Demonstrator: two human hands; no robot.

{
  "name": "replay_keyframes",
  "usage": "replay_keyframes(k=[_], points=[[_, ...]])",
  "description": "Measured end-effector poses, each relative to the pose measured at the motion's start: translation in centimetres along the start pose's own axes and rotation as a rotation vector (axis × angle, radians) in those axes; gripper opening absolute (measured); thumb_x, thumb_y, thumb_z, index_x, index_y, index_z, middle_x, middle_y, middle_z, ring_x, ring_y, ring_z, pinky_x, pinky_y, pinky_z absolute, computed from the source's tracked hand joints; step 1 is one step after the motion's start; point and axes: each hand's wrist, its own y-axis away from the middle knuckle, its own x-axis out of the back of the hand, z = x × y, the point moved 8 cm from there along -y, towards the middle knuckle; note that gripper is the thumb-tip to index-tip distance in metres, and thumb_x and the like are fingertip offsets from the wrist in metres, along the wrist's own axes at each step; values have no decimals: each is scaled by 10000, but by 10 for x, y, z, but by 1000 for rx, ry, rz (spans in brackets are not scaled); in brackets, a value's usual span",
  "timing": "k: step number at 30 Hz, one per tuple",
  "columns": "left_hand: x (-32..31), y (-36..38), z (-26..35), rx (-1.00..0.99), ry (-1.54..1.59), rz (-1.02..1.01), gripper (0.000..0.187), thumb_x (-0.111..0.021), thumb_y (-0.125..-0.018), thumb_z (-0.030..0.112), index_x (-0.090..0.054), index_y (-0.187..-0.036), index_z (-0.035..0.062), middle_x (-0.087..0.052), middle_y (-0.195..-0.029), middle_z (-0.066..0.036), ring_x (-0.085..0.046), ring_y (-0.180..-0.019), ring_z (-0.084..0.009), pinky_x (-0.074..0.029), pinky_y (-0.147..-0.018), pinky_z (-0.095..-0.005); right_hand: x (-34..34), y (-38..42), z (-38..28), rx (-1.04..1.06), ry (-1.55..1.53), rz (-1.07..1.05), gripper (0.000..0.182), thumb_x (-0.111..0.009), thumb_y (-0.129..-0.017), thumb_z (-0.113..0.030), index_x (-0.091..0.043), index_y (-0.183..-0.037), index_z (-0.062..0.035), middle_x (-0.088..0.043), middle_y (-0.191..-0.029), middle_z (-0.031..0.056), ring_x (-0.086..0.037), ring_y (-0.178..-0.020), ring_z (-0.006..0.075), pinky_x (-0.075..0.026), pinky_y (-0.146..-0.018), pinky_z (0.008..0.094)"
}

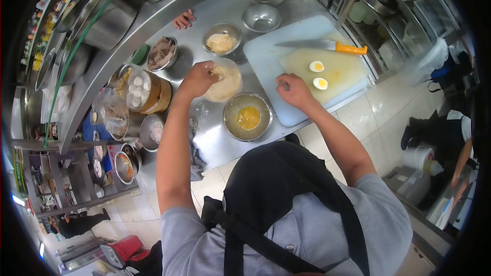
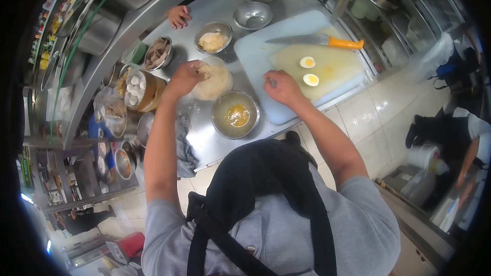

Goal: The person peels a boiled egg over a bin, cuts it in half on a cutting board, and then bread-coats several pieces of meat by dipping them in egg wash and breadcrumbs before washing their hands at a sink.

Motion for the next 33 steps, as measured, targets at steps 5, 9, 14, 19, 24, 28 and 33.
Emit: replay_keyframes(k=[5, 9, 14, 19, 24, 28, 33], points=[[17, 5, -6, -48, 116, 116, 289, -708, -808, 149, -654, -1034, -23, -680, -845, -171, -628, -756, -219, -490, -747, -338, -1, -2, 0, -17, 20, -16, 228, -618, -815, -206, -691, -998, -92, -646, -878, 212, -616, -780, 359, -505, -748, 417], [18, 10, 3, -13, 15, 99, 268, -710, -816, 122, -653, -1031, -26, -693, -848, -139, -628, -759, -180, -492, -738, -318, -1, -2, 1, -13, 10, -17, 225, -626, -813, -213, -686, -990, -88, -643, -882, 213, -612, -780, 366, -502, -746, 416], [28, -6, 3, -73, 390, 176, 227, -689, -827, 63, -659, -1033, -26, -699, -901, -70, -614, -764, -144, -488, -719, -285, -2, 0, 5, -28, 8, 11, 215, -627, -811, -205, -681, -981, -86, -635, -852, 204, -610, -799, 369, -502, -756, 416], [51, -65, 1, 17, 629, 185, 141, -680, -839, 51, -669, -978, 31, -631, -839, -7, -491, -646, -68, -377, -561, -229, 1, 3, 0, -22, -18, -7, 206, -629, -804, -192, -686, -970, -85, -634, -851, 196, -611, -817, 370, -504, -770, 424], [44, -141, -58, 165, 567, 197, 215, -606, -892, 128, -640, -1086, 40, -633, -875, -12, -549, -716, -112, -442, -627, -263, 7, 3, -15, 6, 3, -16, 181, -624, -797, -173, -671, -927, -57, -652, -835, 183, -604, -837, 367, -506, -769, 427], [63, -105, -56, 187, 396, 418, 270, -577, -909, 150, -649, -1140, 31, -635, -864, -20, -550, -718, -112, -442, -629, -266, -7, -23, -22, 48, -44, -59, 151, -609, -807, -168, -655, -878, -44, -660, -828, 185, -616, -824, 385, -509, -762, 437], [50, 32, -43, 130, 768, 495, 240, -562, -934, 104, -664, -1132, 12, -699, -990, -46, -537, -751, -87, -442, -632, -251, -72, -109, -75, 343, 225, -278, 159, -546, -836, -158, -673, -850, -63, -685, -848, 186, -655, -811, 400, -516, -760, 496]])
